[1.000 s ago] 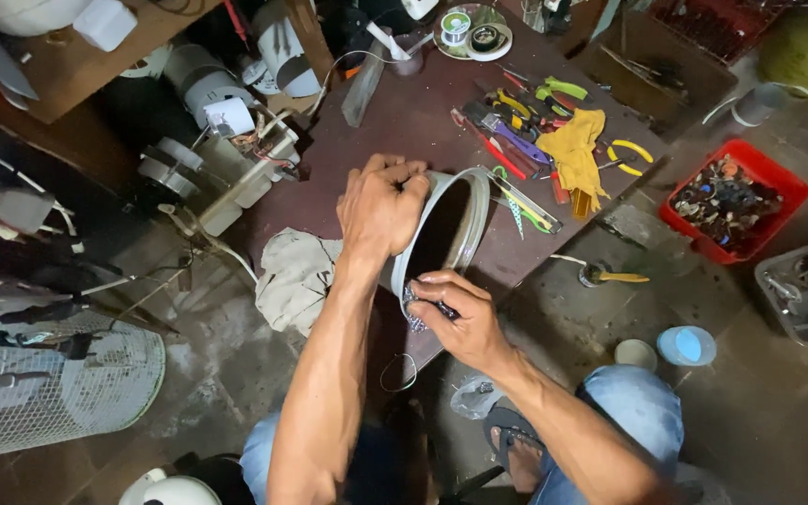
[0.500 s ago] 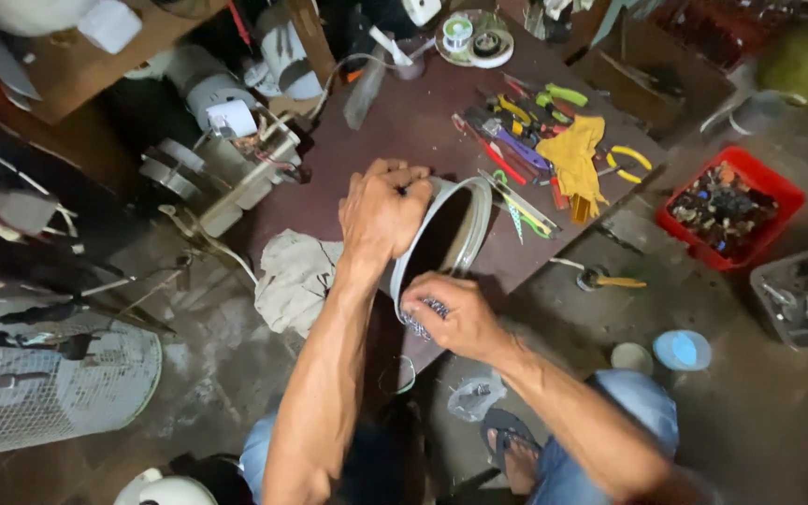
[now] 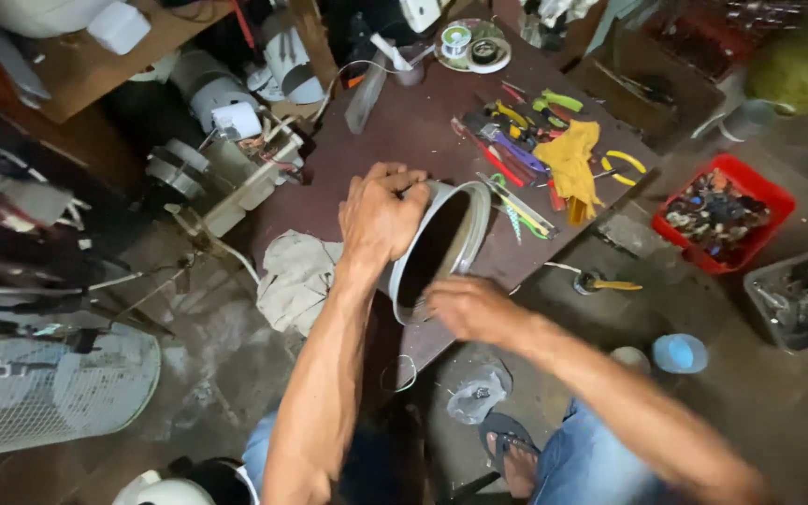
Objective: Brushing the interior of a metal battery casing to clean it on a repair bench.
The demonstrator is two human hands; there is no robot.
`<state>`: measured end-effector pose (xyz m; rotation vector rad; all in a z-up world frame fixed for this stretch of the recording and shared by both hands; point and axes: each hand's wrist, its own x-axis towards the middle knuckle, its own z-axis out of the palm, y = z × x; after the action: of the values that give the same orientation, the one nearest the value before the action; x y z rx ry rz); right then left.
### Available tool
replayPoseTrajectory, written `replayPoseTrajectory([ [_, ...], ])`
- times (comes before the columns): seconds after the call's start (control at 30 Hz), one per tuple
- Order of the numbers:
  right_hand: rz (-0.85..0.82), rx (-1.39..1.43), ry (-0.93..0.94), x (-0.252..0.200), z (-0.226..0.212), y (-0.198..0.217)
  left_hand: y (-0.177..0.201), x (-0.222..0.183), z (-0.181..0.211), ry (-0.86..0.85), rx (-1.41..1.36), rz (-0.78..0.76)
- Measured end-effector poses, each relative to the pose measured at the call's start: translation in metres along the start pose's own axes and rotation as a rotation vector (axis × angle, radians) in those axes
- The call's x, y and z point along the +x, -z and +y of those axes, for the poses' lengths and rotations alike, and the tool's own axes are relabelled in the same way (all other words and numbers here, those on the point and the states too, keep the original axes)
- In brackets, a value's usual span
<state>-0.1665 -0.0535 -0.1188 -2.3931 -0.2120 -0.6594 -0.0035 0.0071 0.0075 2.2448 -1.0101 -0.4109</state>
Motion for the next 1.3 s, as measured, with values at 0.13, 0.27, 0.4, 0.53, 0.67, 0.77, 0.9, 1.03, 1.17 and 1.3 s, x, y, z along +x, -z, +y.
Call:
replayPoseTrajectory([
  [0.13, -0.254, -0.415, -0.033, -0.002, 0.031, 0.022, -0.004, -0.001, -0.005, 0.005, 0.022, -0.013],
  [0.27, -0.214, -0.093, -0.065, 0.000, 0.030, 0.006, -0.005, 0.002, -0.003, -0.003, 0.025, 0.033],
  [0.4, 0.175, 0.611, -0.347, 0.010, -0.005, -0.014, -0.013, 0.012, -0.006, 0.023, 0.047, 0.035],
  [0.53, 0.219, 0.628, -0.360, 0.019, -0.005, -0.001, -0.001, 0.013, 0.000, 0.006, 0.064, -0.001],
  [0.67, -0.191, 0.043, -0.004, -0.006, 0.055, 0.012, -0.004, 0.009, -0.003, 0.007, 0.045, -0.039],
  [0.77, -0.302, -0.325, 0.119, -0.003, 0.076, 0.020, -0.002, 0.007, 0.003, -0.016, 0.050, -0.044],
  [0.9, -0.385, -0.163, -0.108, -0.010, 0.058, 0.002, -0.005, 0.010, 0.002, 0.042, 0.058, -0.048],
  [1.03, -0.028, 0.356, -0.343, 0.008, 0.001, -0.004, -0.007, 0.010, 0.002, 0.053, 0.055, -0.031],
  [1.17, 0.010, 0.335, -0.298, 0.020, 0.010, 0.011, -0.002, 0.012, 0.005, 0.042, 0.070, -0.042],
  [1.3, -0.318, -0.453, -0.278, 0.011, 0.038, 0.034, -0.007, 0.015, 0.001, 0.021, 0.092, -0.080],
])
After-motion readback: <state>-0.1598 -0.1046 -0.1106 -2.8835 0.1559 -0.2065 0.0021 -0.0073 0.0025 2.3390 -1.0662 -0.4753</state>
